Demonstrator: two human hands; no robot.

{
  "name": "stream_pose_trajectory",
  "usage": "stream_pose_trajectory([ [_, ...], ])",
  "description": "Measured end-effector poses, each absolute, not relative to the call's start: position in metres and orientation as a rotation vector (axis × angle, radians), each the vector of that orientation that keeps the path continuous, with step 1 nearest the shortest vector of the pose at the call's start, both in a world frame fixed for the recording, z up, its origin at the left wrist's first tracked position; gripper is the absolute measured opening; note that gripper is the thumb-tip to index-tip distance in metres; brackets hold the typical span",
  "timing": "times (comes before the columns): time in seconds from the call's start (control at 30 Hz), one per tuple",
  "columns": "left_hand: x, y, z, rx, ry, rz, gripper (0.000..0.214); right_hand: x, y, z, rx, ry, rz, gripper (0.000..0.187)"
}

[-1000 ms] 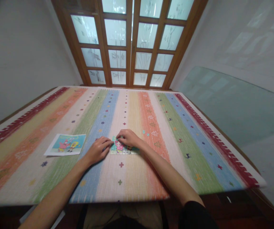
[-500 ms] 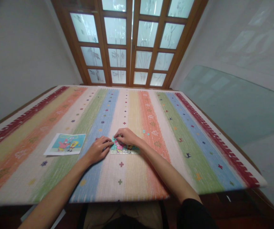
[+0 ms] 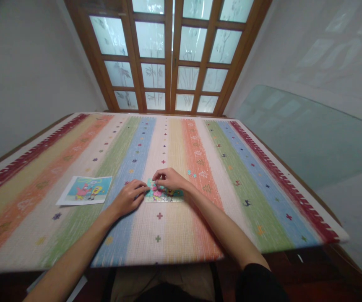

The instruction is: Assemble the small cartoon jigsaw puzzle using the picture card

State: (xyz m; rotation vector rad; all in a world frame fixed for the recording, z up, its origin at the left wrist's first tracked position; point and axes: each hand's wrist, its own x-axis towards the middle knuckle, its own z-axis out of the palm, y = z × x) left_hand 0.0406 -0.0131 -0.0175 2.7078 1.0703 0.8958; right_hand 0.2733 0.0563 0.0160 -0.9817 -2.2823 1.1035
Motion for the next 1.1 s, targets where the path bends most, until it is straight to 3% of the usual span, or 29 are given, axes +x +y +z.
stream_pose_trajectory([
  [0.73, 0.046, -0.016, -0.021, 2.728, 0.924, 0.848, 0.039, 0.268, 0.047, 0.012, -1.039, -2.369, 0.984, 0.013],
  [1.1, 0.049, -0.017, -0.019, 2.718, 0.945, 0.806, 0.035, 0.285, 0.031, 0.011, -1.007, -2.528, 0.541, 0.024],
])
